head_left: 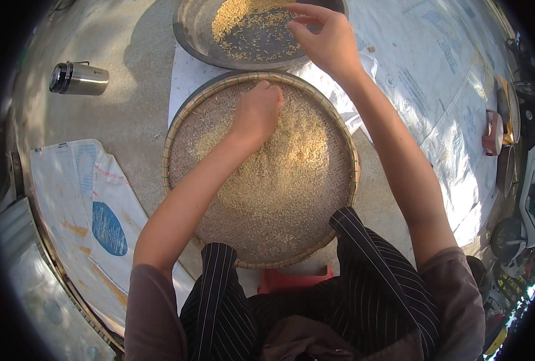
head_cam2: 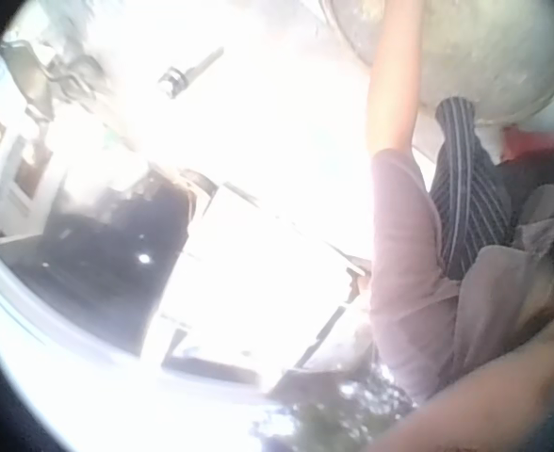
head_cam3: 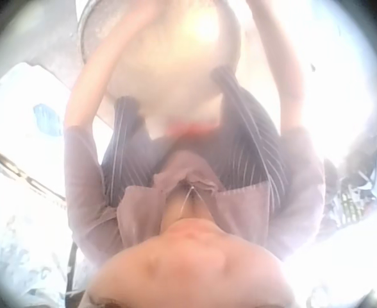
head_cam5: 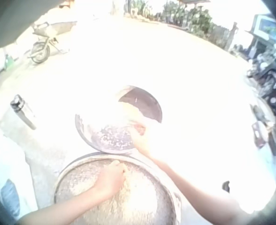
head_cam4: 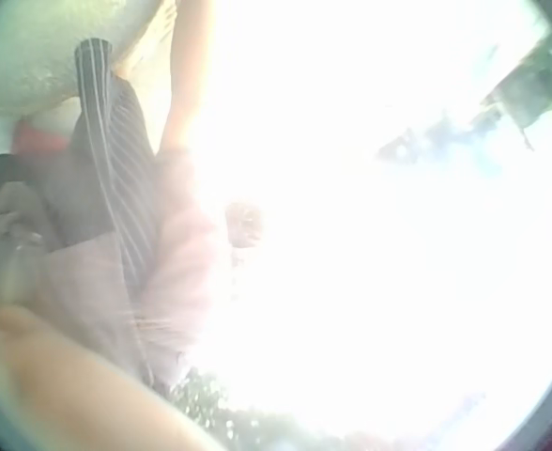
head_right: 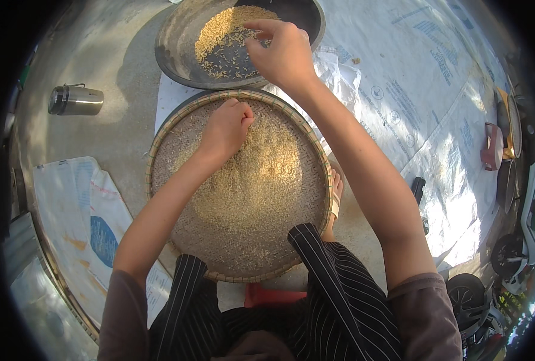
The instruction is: Sorting and cleaning rice manually on a bamboo sieve to remove impurities.
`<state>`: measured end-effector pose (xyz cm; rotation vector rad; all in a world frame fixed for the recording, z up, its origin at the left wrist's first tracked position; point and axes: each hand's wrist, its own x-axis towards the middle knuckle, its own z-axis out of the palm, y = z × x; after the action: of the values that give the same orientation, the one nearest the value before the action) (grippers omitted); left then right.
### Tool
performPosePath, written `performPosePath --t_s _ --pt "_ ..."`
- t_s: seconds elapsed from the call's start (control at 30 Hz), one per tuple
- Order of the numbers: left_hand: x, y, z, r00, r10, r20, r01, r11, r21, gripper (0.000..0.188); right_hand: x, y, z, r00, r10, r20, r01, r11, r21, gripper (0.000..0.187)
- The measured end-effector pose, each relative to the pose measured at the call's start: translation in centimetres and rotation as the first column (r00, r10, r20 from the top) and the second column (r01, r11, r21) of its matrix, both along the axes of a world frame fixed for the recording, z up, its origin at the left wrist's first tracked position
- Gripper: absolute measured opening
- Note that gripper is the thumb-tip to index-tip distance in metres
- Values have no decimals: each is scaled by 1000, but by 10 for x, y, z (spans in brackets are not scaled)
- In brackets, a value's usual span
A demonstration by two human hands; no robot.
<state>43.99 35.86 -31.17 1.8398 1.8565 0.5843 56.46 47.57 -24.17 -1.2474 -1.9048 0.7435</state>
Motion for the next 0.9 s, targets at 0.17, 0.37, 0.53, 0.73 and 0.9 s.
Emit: performPosePath --t_s 0.17,0.37,0.53,0.73,0.9 --pt "-7 11 18 992 -38 118 53 991 -121 5 28 -29 -23 998 67 -12 -68 981 -180 25" --pt "-41 67 26 814 206 543 -301 949 92 19 48 -60 -30 998 63 12 -51 897 -438 23" --pt "-37 56 28 975 87 205 -135 963 233 23 68 -79 -46 976 182 119 -137 939 -314 23" --pt "-44 7 34 996 -68 50 76 978 -194 15 64 -87 -56 892 361 272 -308 926 -219 20" --pt "-49 -15 19 988 -122 98 131 987 -95 14 43 -96 -53 865 401 302 -348 913 -213 22"
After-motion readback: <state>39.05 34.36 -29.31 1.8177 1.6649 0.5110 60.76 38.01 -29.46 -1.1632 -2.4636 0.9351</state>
